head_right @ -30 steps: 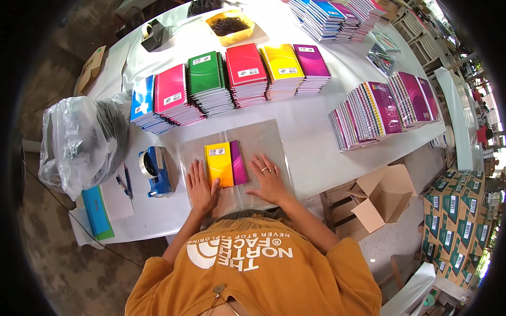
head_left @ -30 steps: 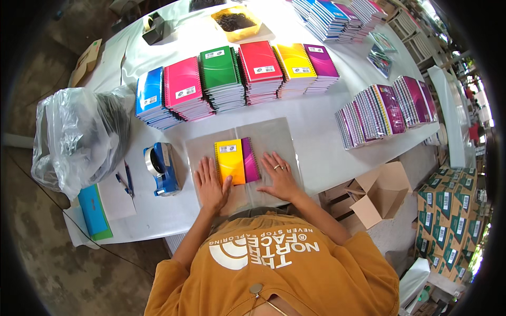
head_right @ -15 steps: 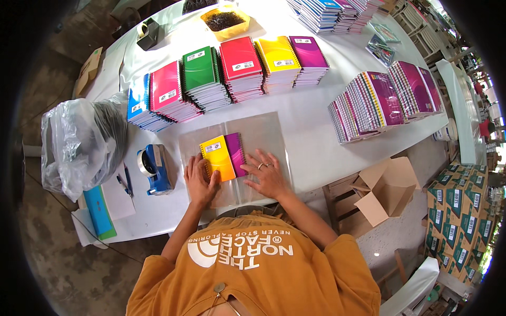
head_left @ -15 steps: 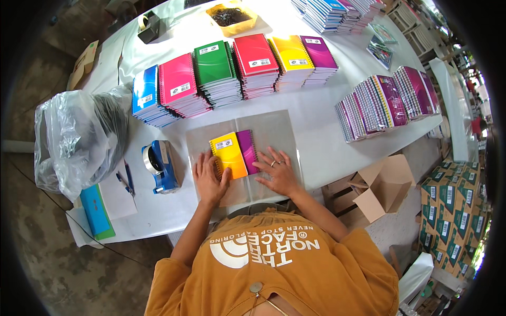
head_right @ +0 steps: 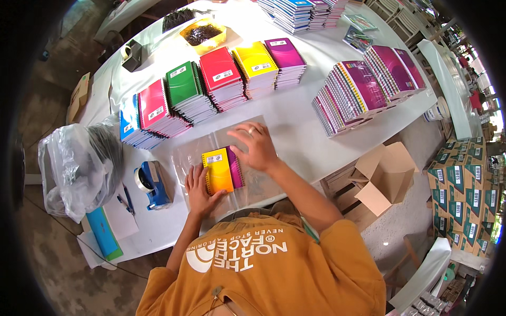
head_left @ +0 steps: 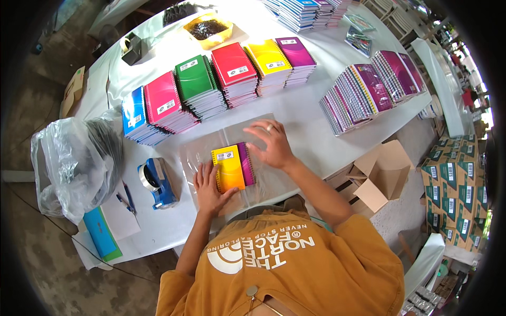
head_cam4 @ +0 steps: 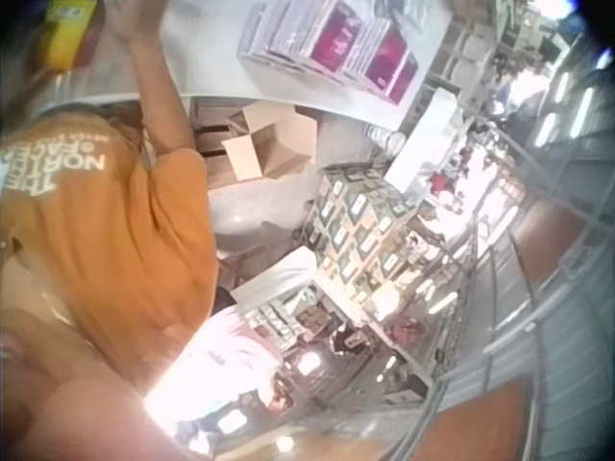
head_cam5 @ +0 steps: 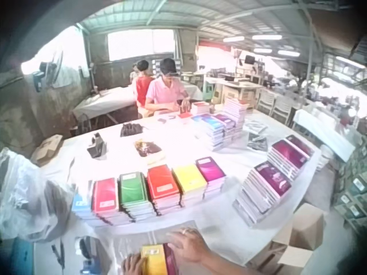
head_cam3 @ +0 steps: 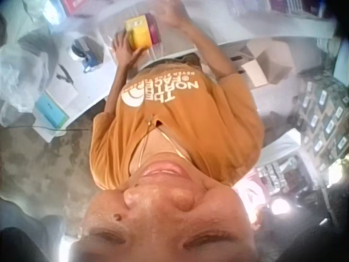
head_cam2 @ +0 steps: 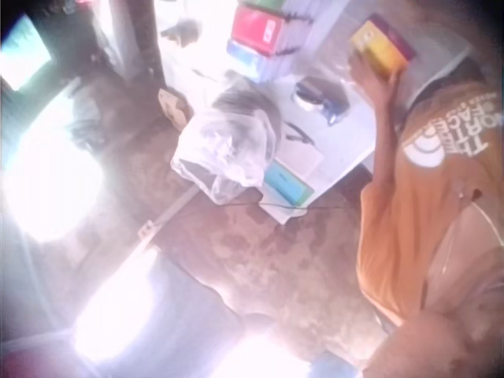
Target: The person packages notebooks by placing stacks of notebooks in various colors into clear plastic bags and sealing them with tape.
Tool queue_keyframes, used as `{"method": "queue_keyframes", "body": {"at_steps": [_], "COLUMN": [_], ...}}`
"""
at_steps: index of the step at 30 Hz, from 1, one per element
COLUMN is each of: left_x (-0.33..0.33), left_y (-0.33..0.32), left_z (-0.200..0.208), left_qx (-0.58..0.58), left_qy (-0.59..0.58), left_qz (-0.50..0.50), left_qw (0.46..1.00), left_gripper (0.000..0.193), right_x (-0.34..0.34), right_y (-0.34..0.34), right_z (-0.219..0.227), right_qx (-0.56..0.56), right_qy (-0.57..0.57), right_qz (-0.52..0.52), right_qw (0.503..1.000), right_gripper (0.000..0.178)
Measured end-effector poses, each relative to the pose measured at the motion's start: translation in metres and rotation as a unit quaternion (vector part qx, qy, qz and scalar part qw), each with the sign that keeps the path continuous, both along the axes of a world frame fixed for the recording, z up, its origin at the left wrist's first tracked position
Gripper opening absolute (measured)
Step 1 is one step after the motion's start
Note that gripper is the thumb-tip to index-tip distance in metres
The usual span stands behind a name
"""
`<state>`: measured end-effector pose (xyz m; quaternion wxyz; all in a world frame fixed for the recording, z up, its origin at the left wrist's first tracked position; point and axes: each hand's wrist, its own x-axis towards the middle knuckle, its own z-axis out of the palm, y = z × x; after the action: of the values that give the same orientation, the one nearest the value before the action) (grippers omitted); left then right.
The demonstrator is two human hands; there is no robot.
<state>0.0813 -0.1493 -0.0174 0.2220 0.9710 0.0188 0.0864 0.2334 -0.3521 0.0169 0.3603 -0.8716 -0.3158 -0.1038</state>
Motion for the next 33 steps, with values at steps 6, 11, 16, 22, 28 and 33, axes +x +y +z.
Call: {"method": "queue_keyframes", "body": {"at_steps": [6, 11, 16, 22, 28, 33], "left_x": [-0.001, 0.01, 0.021, 0.003, -0.003, -0.004], "left_y": [0.006, -0.005, 0.028, 0.053, 0.054, 0.054], "left_z": [-0.021, 0.002, 0.003, -0.027, -0.044, -0.034], "left_qx": [-0.063, -0.071, -0.441, -0.609, -0.594, -0.606], "left_qy": [0.011, 0.098, 0.089, -0.034, -0.057, -0.044], "left_qz": [0.071, 0.184, 0.234, 0.259, 0.244, 0.24], "left_qw": [0.995, 0.975, 0.862, 0.749, 0.764, 0.757], "left_gripper": [0.074, 0.077, 0.053, 0.026, 0.028, 0.028], "right_x": [-0.014, -0.03, -0.031, -0.043, -0.045, -0.046], "right_y": [0.023, 0.038, 0.041, 0.052, 0.041, 0.015], "right_z": [-0.011, -0.027, -0.038, -0.027, -0.002, 0.028], "right_qx": [-0.179, -0.191, -0.163, -0.166, 0.135, 0.25], "right_qy": [0.335, 0.302, 0.316, 0.307, 0.249, -0.045], "right_qz": [-0.048, -0.089, -0.097, -0.108, 0.119, 0.158], "right_qw": [0.924, 0.93, 0.93, 0.931, 0.952, 0.954], "right_gripper": [0.05, 0.06, 0.058, 0.058, 0.026, 0.014]}}
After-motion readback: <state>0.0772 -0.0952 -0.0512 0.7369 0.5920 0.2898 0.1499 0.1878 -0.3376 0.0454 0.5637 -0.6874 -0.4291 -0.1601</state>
